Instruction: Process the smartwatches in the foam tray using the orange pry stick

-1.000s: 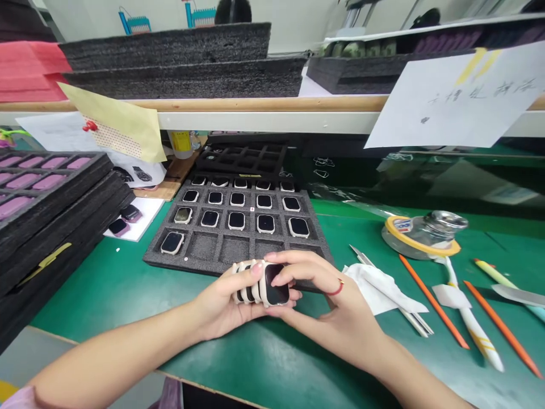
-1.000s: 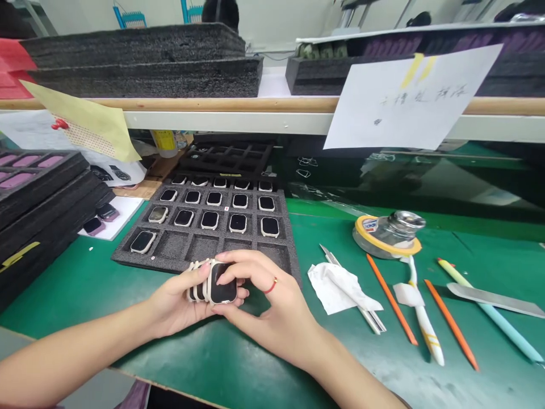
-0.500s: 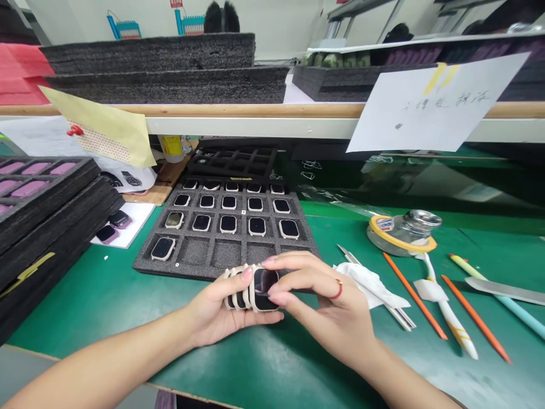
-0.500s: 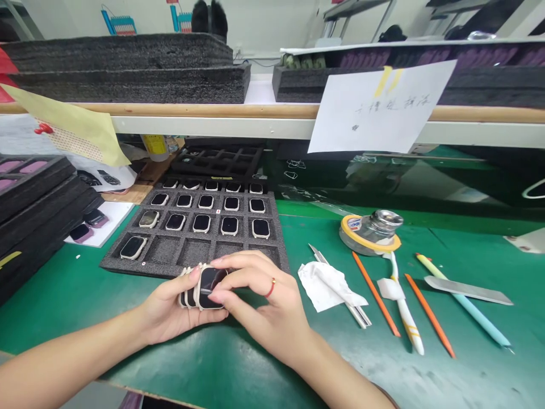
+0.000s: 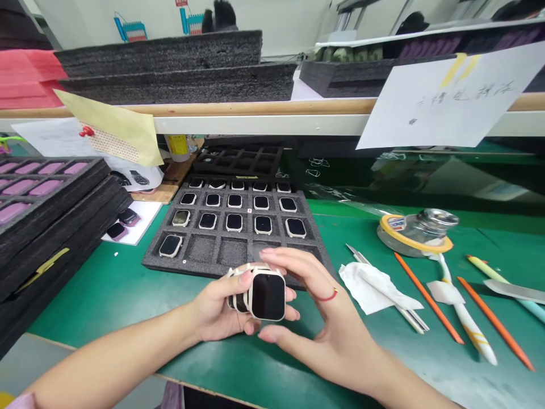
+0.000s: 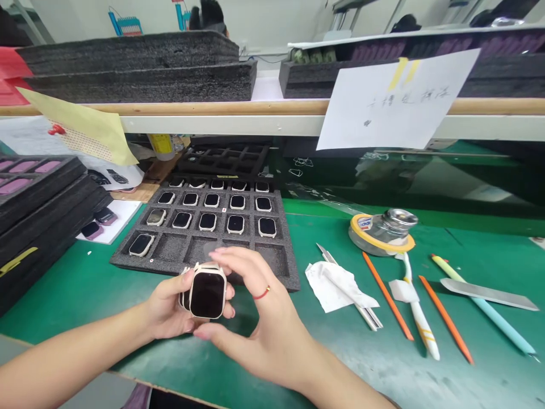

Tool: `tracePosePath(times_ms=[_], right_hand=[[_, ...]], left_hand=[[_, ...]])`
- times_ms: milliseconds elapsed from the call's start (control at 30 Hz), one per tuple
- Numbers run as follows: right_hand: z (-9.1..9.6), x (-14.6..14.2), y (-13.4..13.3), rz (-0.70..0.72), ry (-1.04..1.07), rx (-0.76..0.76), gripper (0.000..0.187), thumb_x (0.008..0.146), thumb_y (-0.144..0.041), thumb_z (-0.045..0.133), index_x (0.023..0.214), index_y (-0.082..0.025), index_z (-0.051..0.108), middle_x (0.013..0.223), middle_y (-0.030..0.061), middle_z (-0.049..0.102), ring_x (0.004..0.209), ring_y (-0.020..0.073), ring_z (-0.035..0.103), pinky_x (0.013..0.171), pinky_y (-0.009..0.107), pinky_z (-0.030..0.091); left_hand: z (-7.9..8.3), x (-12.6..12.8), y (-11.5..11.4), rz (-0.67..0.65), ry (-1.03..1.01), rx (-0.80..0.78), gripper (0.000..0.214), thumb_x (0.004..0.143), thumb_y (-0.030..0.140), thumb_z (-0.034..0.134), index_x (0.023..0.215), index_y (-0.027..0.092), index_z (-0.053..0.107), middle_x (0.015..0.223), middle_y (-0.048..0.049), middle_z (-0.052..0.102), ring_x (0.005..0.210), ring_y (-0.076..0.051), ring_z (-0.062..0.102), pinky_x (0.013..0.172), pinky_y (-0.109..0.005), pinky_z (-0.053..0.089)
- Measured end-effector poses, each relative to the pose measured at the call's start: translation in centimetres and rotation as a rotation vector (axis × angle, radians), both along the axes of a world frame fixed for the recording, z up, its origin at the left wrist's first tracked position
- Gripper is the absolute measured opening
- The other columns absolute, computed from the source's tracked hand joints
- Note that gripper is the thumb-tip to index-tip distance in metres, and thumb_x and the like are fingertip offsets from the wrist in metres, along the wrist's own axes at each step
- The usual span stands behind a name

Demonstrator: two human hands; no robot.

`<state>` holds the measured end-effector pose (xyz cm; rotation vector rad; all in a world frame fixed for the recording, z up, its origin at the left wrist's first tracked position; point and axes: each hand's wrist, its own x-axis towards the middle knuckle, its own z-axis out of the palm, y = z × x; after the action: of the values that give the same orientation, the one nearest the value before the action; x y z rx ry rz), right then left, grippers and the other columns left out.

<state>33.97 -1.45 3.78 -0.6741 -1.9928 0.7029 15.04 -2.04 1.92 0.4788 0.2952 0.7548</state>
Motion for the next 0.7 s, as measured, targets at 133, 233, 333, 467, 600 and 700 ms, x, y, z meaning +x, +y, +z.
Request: tracePosePath(times_ms=[133,233,333,467,600,700], right_hand=[[-0.08,-0.18,0.01,-0.014,-0.02,0.039,0.053,0.082,-0.03,0.081,0.129,-0.028,0.058,0.126,0.0106,0.066,0.123,0.0267,0.063,0.101,0.043,0.058],[-0.11,-0.2,0.12,-0.02,-0.024,0.044,0.053,0.081,-0.03,0.082,0.129,-0.027,0.059,0.127,0.0111,0.066,0.123,0.0261,0.064,0.101,0.041,0.058],[-0.13,-0.19,0.15,-0.027,-0.032,0.047,0.053,0.081,-0.031,0.082,0.129,-0.027,0.059,0.126,0.0109,0.066,0.122,0.0268,0.064,0.1,0.042,0.058],[-0.16,-0.25,0.16,-0.028,-0.03,0.052,0.053,0.081,-0.031,0.082,0.129,-0.027,0.059,0.125,0.0108,0.067,0.122,0.027,0.065,0.099,0.044,0.059],[-0.27,-0.34,0.21,-0.032,-0.03,0.035,0.053,0.081,-0.032,0.081,0.129,-0.027,0.058,0.125,0.0103,0.067,0.121,0.0256,0.064,0.1,0.042,0.058],[-0.39,-0.25,0.17,-0.027,-0.04,0.037,0.054,0.081,-0.031,0.082,0.13,-0.027,0.058,0.127,0.01,0.066,0.122,0.0252,0.064,0.101,0.042,0.058]], left_hand=[[0.22,0.03,0.04,-0.014,0.048,0.012,0.048,0.073,0.051,0.083,0.099,0.011,0.078,0.091,-0.0119,0.078,0.075,-0.018,0.075,0.041,-0.013,0.037],[0.36,0.06,0.05,-0.022,0.07,-0.002,0.049,0.073,0.053,0.082,0.098,0.01,0.078,0.088,-0.0124,0.078,0.077,-0.021,0.075,0.038,-0.013,0.031],[0.35,0.11,0.06,-0.006,0.059,-0.011,0.047,0.075,0.051,0.081,0.098,0.011,0.078,0.09,-0.0128,0.079,0.079,-0.022,0.076,0.037,-0.014,0.028],[0.22,0.19,0.11,0.004,0.03,-0.026,0.046,0.075,0.051,0.081,0.098,0.01,0.079,0.092,-0.0138,0.079,0.077,-0.021,0.076,0.034,-0.015,0.023],[0.26,0.24,0.14,0.0,0.025,-0.054,0.046,0.074,0.049,0.082,0.098,0.01,0.079,0.094,-0.0135,0.079,0.082,-0.023,0.077,0.032,-0.015,0.022],[0.33,0.24,0.1,0.017,0.045,-0.068,0.046,0.074,0.049,0.083,0.096,0.009,0.079,0.095,-0.0142,0.079,0.08,-0.023,0.076,0.033,-0.015,0.021]])
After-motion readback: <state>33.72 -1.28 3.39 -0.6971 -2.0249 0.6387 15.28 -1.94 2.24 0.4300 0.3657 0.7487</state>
